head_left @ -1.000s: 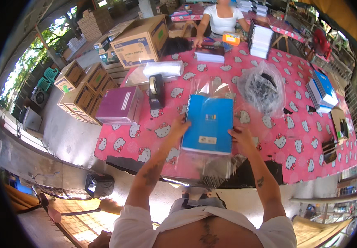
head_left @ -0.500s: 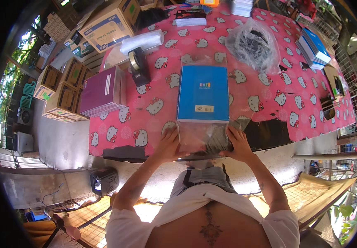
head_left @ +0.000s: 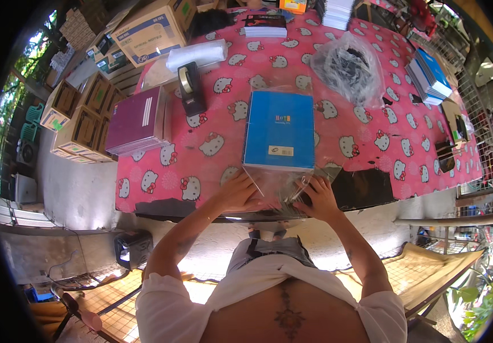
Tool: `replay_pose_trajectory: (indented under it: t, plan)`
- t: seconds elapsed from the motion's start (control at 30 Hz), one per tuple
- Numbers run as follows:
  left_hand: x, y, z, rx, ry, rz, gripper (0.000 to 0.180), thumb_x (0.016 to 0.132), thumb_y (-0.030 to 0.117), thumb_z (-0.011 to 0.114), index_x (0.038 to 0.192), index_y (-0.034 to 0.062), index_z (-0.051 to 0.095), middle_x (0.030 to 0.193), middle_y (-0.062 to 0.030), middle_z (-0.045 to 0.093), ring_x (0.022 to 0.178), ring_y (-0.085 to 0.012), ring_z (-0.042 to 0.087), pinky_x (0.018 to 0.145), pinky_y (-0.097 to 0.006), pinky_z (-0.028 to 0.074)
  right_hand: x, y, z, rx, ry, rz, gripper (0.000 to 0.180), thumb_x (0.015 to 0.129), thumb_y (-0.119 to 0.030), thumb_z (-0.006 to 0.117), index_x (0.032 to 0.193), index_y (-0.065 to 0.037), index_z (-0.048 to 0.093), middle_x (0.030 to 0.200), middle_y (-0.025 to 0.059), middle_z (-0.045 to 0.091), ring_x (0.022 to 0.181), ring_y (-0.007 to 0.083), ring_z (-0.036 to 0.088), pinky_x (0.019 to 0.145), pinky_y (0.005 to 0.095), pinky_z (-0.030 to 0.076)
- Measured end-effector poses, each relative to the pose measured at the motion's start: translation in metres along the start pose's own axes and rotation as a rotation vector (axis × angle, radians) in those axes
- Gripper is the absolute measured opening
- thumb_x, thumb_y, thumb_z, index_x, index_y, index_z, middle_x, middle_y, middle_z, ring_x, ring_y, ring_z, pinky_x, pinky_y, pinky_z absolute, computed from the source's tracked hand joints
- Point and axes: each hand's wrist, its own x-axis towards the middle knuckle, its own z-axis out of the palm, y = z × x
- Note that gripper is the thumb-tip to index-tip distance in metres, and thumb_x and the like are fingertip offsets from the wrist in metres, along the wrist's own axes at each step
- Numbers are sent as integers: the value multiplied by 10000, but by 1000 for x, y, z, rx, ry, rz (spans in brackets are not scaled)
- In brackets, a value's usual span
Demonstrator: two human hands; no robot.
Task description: The person places notebooks one at a time into plastic bags, seals the bags with tape from a dispenser, and places the packaged notebooks onto stacks on a table.
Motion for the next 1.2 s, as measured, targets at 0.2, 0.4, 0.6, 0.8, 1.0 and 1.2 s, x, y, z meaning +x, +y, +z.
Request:
replay_pose_trajectory:
  t: [0.2, 0.4, 0.6, 0.8, 1.0, 1.2]
  plan:
    - [6, -1, 15, -25, 84, -18, 651, 938, 489, 559, 1392, 28, 486, 1332, -206, 526, 1262, -376, 466, 1115, -511, 309, 15, 0, 11, 1, -76, 27, 612, 844, -483, 680, 1325, -121, 570, 1298, 98, 523, 1249, 329, 463, 1066, 531, 333]
    - [-21, 6, 37, -611, 491, -523, 520, 948, 257, 628, 1372, 0, 469, 1175, -158, 617, 1021, -271, 636, 892, -406, 526, 10, 19, 40, 297, 136, 104, 292, 940, -246, 611, 1175, -76, 636, 1083, 123, 601, 1097, 350, 575, 996, 504, 428]
    - [25, 7, 10, -1705, 799, -1195, 668, 913, 175, 720, 1429, -37, 351, 961, -91, 632, 856, -166, 658, 756, -301, 572, 47, -7, 16, 1528, 404, 978, 402, 958, -191, 664, 1264, -13, 476, 1024, 126, 663, 930, 187, 664, 795, 310, 553]
    - [22, 6, 8, -1649, 773, -1096, 628, 900, 157, 723, 1407, -13, 392, 1016, -108, 643, 801, -209, 651, 710, -313, 531, 39, 2, 31, 1315, 442, 859, 564, 890, -274, 760, 1319, -50, 469, 1113, 100, 663, 946, 179, 672, 810, 298, 529]
    - [20, 13, 6, 180, 589, -556, 359, 867, 141, 673, 1205, 59, 585, 981, -110, 599, 916, -246, 618, 777, -366, 531, 22, 0, 46, 102, 529, 505, 418, 839, -136, 743, 1216, -63, 577, 1122, 124, 603, 1064, 297, 601, 823, 376, 511]
    - [18, 6, 25, 288, 239, -94, 305, 792, 150, 584, 1072, 34, 623, 1072, -110, 579, 1017, -271, 558, 862, -390, 495, 34, -16, 45, -235, 141, 14, 383, 831, -104, 601, 1211, -65, 613, 1218, 102, 553, 1164, 314, 535, 992, 443, 430]
